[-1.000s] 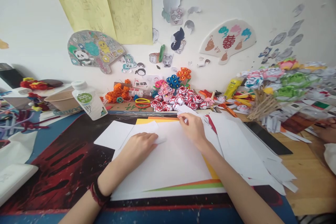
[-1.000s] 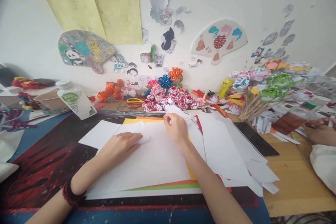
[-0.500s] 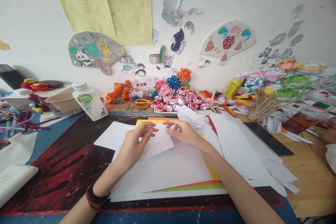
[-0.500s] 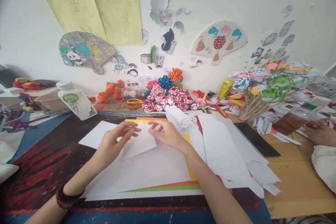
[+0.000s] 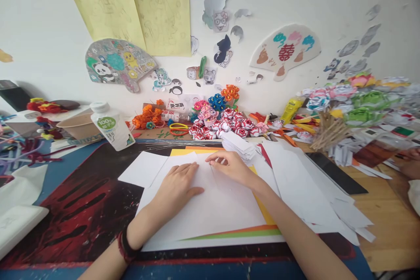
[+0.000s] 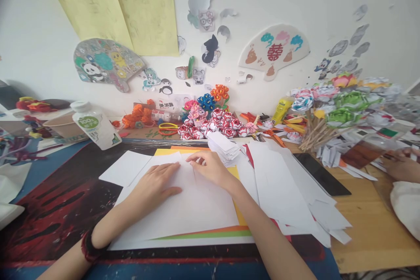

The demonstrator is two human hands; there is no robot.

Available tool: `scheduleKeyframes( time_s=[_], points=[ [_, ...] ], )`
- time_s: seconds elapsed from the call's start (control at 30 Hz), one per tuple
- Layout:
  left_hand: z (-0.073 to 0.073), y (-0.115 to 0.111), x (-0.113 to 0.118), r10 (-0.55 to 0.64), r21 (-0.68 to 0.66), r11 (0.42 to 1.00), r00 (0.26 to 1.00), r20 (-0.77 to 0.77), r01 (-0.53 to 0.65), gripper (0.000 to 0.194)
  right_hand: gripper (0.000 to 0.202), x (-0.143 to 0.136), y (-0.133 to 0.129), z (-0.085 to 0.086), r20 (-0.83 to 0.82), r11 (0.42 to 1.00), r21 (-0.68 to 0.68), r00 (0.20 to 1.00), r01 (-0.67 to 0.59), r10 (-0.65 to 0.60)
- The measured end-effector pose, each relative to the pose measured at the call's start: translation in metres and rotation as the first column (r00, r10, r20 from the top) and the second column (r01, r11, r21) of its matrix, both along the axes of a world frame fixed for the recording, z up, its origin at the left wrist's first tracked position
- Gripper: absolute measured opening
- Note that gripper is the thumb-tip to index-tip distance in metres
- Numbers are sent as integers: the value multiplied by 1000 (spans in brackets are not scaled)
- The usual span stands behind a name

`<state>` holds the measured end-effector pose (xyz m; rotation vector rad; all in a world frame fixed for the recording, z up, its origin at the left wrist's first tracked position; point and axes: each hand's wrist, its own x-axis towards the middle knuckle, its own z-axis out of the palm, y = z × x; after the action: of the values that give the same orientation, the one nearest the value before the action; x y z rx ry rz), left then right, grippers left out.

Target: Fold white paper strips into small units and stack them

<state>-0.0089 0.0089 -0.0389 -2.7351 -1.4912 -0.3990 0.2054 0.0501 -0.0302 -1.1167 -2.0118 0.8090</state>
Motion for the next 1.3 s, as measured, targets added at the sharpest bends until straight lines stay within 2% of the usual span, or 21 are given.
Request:
scheduleKeyframes(
  time_s=[0.23,0.43,0.6,0.7,0.8,0.87,1.0,1.13,1.3],
  points=[
    [2,1,-1,-27,17,999,999,-24,27,47,24,0,0,1,-9,1000,3,1000,-4,4],
    [2,-2,3,-24,30,999,1000,-11,25,65,23,-2,-3,4,-21,1000,8,999,-28,29],
    [7,-5,6,-22,22,1000,1000,-7,22,60,23,-2,-3,3,-50,1000,-14,999,-8,7],
    [11,-7,7,3,9,1000,1000,24,-3,52,31,-2,-3,2,-88,999,-29,996,17,-20],
    [13,-7,6,6,-19,1000,999,50,-5,47,39,-1,-4,2,-98,999,-45,995,-8,3],
    [13,-7,5,-23,-41,999,999,43,25,47,39,1,-5,3,-62,996,-49,995,-81,78],
    [14,-5,-1,-72,-74,994,997,38,75,57,44,5,-9,5,115,970,-19,964,-240,241],
    [16,-2,-13,-81,-143,986,997,11,82,71,64,5,-10,2,258,969,28,938,-245,230],
    [16,1,-20,-98,-157,984,993,-71,86,74,68,1,-9,-2,405,956,102,889,-276,214]
  ],
)
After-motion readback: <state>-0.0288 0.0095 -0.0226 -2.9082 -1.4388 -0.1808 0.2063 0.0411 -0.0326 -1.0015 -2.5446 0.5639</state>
